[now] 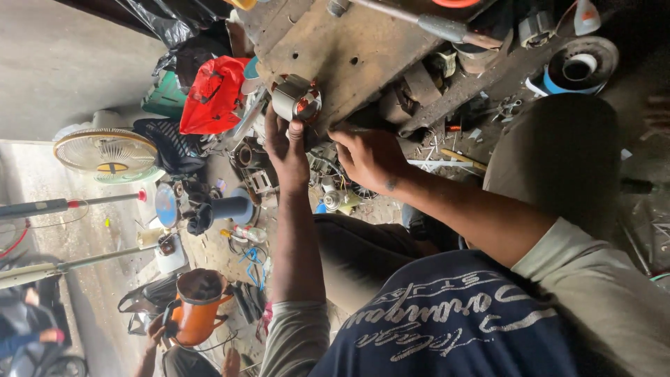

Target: Repairing and inspecting the copper windings of a motor stator at a workbench.

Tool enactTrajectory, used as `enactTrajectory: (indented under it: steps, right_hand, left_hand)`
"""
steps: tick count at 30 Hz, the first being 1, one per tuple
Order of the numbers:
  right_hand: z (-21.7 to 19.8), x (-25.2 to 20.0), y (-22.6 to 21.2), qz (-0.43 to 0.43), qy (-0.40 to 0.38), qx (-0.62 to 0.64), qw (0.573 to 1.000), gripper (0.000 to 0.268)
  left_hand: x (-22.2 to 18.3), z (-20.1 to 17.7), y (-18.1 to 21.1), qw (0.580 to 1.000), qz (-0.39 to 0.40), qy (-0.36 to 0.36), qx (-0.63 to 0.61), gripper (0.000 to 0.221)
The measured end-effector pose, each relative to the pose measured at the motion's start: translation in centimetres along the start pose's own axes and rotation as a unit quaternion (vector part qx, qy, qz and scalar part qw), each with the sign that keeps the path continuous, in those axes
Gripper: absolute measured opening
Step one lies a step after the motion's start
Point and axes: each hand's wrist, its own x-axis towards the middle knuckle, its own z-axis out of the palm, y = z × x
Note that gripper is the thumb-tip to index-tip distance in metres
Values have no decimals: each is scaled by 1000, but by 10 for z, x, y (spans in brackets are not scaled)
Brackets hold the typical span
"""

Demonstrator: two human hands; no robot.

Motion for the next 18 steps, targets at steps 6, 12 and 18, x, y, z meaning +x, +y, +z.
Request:
enactTrajectory:
  steps: [6, 12, 18]
  right_hand:
    - [-1, 2, -5, 8, -50, 110, 993, 29]
    - [69, 23, 54, 3, -61, 162, 985, 33]
    - [25, 39, 15, 17, -58, 142, 988, 23]
  left_hand:
    - [-14, -13, -18, 999, 27, 18, 12, 61]
    - [-24, -24, -26, 998, 36, 22, 50, 70]
    - [-28, -24, -22, 996, 45, -1, 74, 95]
